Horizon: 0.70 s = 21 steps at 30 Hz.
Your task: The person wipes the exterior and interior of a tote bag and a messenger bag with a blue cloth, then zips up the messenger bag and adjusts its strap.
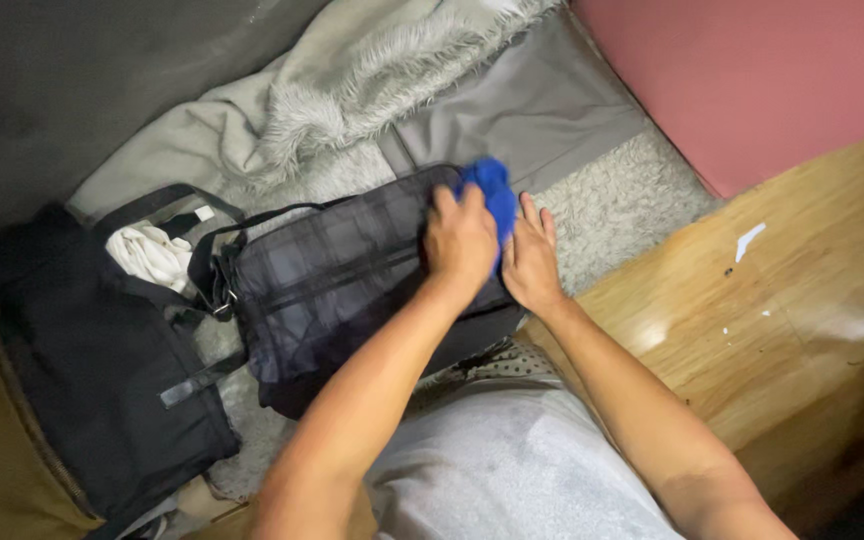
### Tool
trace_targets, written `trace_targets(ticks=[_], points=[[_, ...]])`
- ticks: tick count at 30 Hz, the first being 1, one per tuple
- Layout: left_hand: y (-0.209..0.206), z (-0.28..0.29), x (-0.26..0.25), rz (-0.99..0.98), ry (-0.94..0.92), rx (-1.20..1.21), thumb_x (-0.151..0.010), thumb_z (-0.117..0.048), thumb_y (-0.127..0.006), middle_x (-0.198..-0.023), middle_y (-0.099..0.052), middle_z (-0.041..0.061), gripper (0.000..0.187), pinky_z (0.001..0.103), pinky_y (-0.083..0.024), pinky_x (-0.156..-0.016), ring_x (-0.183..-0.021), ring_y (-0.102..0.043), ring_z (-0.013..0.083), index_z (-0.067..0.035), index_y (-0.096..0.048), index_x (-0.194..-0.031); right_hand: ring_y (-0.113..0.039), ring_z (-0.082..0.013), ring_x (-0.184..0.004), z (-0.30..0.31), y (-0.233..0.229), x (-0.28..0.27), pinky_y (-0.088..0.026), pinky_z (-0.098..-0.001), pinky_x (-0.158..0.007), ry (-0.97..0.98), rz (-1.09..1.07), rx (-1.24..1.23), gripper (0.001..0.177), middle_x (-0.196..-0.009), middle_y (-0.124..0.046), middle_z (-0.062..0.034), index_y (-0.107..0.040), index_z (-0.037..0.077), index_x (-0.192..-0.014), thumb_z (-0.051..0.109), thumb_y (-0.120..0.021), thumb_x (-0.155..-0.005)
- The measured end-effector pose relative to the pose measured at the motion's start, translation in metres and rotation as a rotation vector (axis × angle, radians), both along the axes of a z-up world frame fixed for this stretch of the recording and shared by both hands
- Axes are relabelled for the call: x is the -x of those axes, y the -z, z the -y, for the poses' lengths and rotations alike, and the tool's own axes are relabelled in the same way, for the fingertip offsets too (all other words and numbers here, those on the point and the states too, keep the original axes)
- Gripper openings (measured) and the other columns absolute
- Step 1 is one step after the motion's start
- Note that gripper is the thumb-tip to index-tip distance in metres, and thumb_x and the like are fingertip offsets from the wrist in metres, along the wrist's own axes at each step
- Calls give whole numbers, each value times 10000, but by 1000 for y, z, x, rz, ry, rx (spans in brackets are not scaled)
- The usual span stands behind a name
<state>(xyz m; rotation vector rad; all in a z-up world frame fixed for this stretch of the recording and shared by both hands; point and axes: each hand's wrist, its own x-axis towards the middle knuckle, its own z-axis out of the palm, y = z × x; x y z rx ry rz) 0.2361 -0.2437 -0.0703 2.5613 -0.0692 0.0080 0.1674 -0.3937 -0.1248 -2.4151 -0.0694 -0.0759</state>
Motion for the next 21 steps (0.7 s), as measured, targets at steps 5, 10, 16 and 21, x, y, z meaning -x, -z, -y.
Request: trace_targets(ticks=[5, 10, 16, 21], points=[[-11, -54, -24, -432, 300, -90, -1071, -318, -634, -1184, -768, 209, 242, 591, -623, -972, -1069, -780, 447, -178, -829, -1102, -389, -439, -1651, 0, -5, 4, -206, -622, -1350, -10, 65, 9, 413, -1658, -595, -223, -633, -12, -1514, 197, -534, -1173], [-30, -26, 55, -157, 246, 104, -1012, -240, -751, -1248, -639, 255, 161, 599, -582, -929, -1049, -707, 489, -151, -779, -1143, -414, -461, -1622, -1, -8, -1, -217, -640, -1327, -35, 103, 27, 447, -1645, -598, -238, -632, -37, -1524, 164, -578, -1129], [-53, -248, 88, -593, 312, -189, -788, -213, -812, -1289, -741, 148, 303, 519, -594, -1000, -1255, -690, 389, -187, -798, -1089, -460, -476, -1609, -9, -8, -2, -256, -645, -1336, 11, 87, 108, 359, -1622, -637, -211, -679, -10, -1480, 153, -573, -1178], [-55, -291, 60, -529, -98, -601, -921, -172, -732, -1391, -669, 208, 237, 568, -612, -995, -1230, -712, 462, -122, -820, -1136, -466, -493, -1585, -9, -2, -3, -253, -659, -1319, -5, 108, 128, 375, -1612, -640, -238, -670, -30, -1492, 139, -573, -1172]])
